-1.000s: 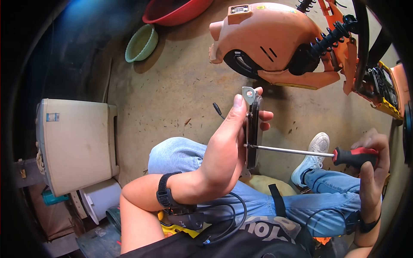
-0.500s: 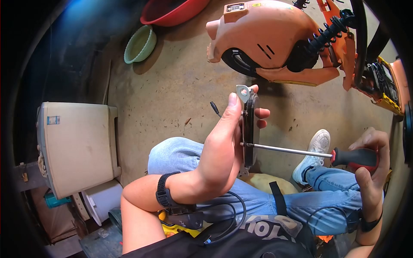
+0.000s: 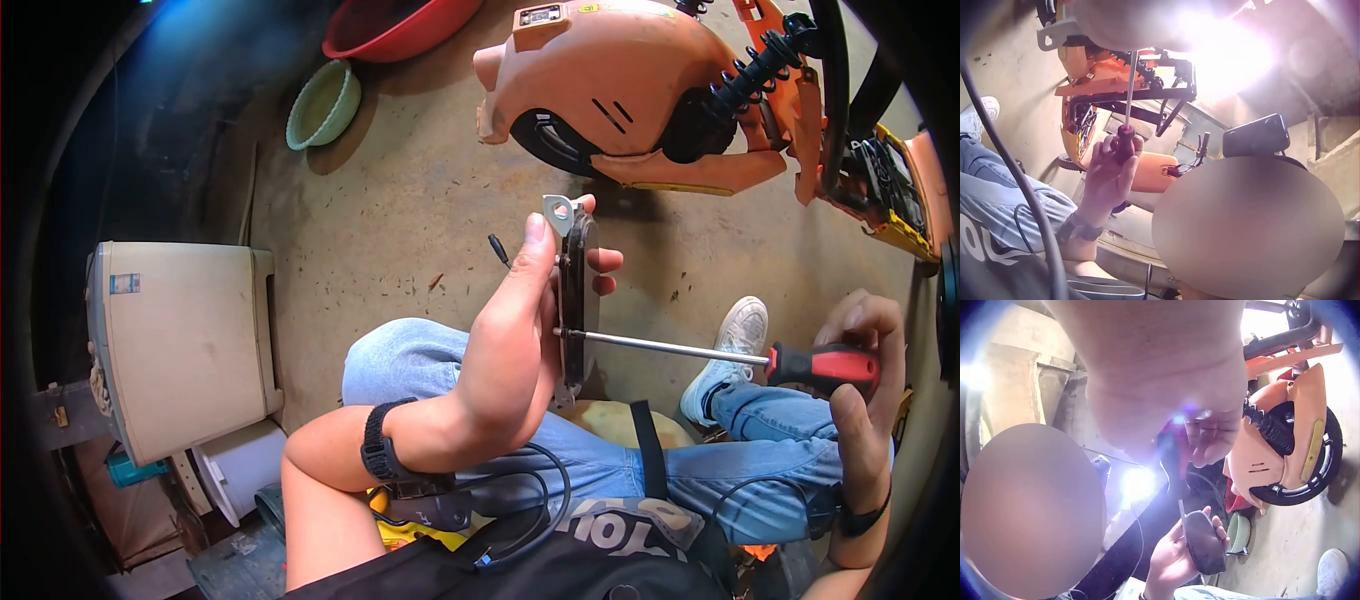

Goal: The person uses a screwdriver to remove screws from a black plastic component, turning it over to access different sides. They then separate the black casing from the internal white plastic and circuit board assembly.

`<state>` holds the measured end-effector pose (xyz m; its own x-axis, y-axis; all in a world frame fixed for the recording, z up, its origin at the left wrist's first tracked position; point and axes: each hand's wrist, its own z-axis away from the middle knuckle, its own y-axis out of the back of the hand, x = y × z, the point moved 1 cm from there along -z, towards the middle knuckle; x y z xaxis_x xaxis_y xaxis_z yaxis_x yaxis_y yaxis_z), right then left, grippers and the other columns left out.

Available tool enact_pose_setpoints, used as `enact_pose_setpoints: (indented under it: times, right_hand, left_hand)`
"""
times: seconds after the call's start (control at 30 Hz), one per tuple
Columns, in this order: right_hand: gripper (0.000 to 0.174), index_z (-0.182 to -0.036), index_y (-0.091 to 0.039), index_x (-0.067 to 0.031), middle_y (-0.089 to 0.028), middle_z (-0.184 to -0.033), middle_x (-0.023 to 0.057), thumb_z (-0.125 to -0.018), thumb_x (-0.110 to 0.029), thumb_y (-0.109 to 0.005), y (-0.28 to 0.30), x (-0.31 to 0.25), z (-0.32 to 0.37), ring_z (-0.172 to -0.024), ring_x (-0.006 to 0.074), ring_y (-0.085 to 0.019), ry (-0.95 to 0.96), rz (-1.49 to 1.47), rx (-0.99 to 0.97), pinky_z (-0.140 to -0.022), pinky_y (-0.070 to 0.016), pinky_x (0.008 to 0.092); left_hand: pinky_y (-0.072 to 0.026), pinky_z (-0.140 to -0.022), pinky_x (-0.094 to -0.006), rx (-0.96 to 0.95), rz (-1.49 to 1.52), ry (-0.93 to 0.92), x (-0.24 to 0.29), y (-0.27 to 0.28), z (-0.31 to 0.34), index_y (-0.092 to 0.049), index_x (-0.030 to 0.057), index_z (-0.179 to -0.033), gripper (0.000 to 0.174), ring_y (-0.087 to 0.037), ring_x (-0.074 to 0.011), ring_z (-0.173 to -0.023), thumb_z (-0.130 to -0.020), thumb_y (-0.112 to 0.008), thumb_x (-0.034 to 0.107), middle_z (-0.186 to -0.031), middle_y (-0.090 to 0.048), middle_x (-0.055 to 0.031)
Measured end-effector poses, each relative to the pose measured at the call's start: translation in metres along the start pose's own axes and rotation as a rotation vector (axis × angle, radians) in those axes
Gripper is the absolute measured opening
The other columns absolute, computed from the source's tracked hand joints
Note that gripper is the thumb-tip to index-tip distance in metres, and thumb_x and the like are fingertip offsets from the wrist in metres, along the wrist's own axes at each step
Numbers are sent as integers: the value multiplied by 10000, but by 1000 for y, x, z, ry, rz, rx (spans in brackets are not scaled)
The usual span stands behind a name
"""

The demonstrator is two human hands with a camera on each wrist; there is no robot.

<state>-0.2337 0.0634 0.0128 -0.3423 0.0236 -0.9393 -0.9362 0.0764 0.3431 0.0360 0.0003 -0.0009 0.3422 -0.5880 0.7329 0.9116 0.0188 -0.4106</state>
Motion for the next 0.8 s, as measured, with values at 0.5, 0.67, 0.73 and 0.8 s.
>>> enact_pose_setpoints:
  times: [0.5,0.67,0.73,0.8]
  right_hand:
    - [741,-1142,-433,-53,-468,-917,62,-759,-576,-791,3,7,1,-813,139,-516,0,-27,-70,-735,-445,268]
    - [695,-1048,-488,-41,-448,-870,57,-800,-652,-706,24,19,4,-751,144,-480,245,206,-130,-706,-426,268]
    - [758,-988,-513,-35,-464,-878,62,-806,-767,-592,20,9,5,-746,141,-485,-54,135,-105,-685,-417,271]
    - [840,-986,-512,-33,-471,-888,65,-795,-850,-482,26,12,6,-751,141,-498,-137,224,-145,-667,-414,274]
  left_hand:
    - [-458,-933,-344,13,-17,-23,0,3,0,-388,93,-1465,571,-554,-192,-1065,-1068,-271,487,-1156,-623,-109]
    - [-457,-933,-342,6,-20,-9,1,1,1,-386,93,-1466,564,-553,-190,-1062,-1070,-268,477,-1157,-623,-106]
    - [-456,-932,-342,9,-17,8,1,-1,1,-386,93,-1467,561,-551,-189,-1063,-1071,-267,473,-1158,-623,-105]
    - [-457,-931,-343,9,-19,22,1,-2,1,-385,94,-1468,557,-549,-187,-1063,-1072,-267,468,-1155,-622,-101]
